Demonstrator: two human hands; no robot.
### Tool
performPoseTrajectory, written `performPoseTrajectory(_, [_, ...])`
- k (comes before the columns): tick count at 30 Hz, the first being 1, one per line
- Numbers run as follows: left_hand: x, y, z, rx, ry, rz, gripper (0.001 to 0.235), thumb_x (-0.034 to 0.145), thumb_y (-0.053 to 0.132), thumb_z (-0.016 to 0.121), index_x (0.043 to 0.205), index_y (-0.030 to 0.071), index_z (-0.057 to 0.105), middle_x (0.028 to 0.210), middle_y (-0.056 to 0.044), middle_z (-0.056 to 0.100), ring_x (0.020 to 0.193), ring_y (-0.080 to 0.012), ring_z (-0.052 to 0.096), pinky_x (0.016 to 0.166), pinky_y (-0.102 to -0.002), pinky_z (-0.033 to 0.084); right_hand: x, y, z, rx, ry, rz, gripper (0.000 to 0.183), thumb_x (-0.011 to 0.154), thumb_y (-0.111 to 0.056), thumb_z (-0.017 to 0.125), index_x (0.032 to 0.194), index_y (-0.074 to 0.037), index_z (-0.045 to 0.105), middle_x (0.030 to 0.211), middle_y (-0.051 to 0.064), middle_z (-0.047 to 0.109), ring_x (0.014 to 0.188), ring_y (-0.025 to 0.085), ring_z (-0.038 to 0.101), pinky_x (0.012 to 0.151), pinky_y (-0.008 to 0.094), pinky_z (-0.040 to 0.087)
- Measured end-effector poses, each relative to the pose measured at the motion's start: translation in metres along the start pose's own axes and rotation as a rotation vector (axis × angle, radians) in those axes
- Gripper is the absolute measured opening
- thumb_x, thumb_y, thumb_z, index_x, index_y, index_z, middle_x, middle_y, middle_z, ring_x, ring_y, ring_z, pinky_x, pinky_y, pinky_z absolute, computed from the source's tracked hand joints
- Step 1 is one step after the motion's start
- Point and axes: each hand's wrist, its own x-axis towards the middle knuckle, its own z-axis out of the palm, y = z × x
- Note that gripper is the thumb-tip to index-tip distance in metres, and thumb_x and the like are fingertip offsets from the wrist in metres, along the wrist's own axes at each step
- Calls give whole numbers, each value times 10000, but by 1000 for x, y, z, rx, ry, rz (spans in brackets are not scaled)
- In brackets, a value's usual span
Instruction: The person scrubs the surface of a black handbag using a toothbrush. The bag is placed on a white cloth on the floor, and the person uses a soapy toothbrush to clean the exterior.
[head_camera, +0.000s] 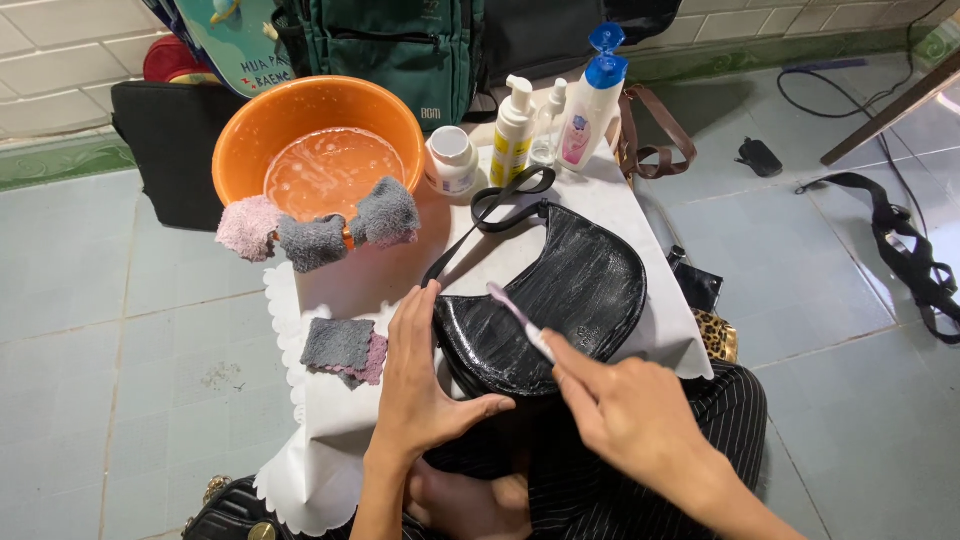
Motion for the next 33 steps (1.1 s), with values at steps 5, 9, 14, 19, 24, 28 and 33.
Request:
performPoseTrajectory(5, [1, 0, 2, -4, -2, 4, 1372, 482, 539, 965, 1553, -13, 307, 1540, -242, 422, 1463, -426, 374, 1198, -497, 320, -2, 1, 7, 94, -78, -145, 468, 890, -302, 634, 1355, -276, 685, 560, 171, 652, 488, 389, 652, 506, 506, 514])
performPoseTrajectory(9, [3, 0, 0, -7, 11, -1, 1368, 481, 531, 966, 1551, -12, 311, 1537, -247, 422, 1460, -426, 378, 1199, -497, 321, 1, 1, 12, 108, 3, -183, 482, 890, -275, 628, 1369, -238, 664, 590, 163, 655, 484, 385, 654, 500, 499, 511])
performPoseTrajectory(14, [1, 0, -1, -6, 10, -3, 1361, 488, 530, 964, 1552, -11, 311, 1537, -248, 421, 1461, -426, 377, 1199, -496, 320, -9, 8, 0, 149, -7, -75, 436, 879, -303, 639, 1307, -312, 723, 556, 164, 652, 496, 382, 652, 493, 481, 510])
performPoseTrajectory(19, [1, 0, 3, -19, -6, 5, 1362, 488, 534, 957, 1555, -8, 307, 1538, -250, 417, 1460, -427, 373, 1196, -494, 321, -27, 18, 1, 248, -116, -151, 502, 846, -285, 673, 1345, -321, 714, 558, 166, 628, 453, 366, 651, 473, 449, 522])
performPoseTrajectory(24, [3, 0, -2, -2, 9, -1, 1340, 508, 533, 957, 1553, -5, 314, 1535, -255, 415, 1458, -424, 376, 1199, -495, 322, -31, 16, -7, 241, -132, -38, 495, 823, -265, 700, 1311, -345, 722, 543, 171, 609, 408, 355, 627, 456, 440, 502])
performPoseTrajectory(28, [0, 2, 1, -18, -4, -11, 1332, 513, 535, 950, 1554, -6, 320, 1542, -253, 418, 1463, -424, 375, 1198, -494, 325, -40, 34, -23, 219, -146, 77, 455, 839, -341, 742, 1290, -398, 744, 545, 176, 603, 388, 348, 613, 450, 428, 503])
performPoseTrajectory(33, [2, 1, 1, -6, -7, 0, 1328, 517, 567, 935, 1546, -9, 325, 1539, -248, 416, 1465, -420, 365, 1199, -496, 315, -66, 70, -17, 243, -310, 212, 530, 863, -346, 712, 1384, -435, 682, 455, 77, 654, 371, 206, 672, 499, 324, 540])
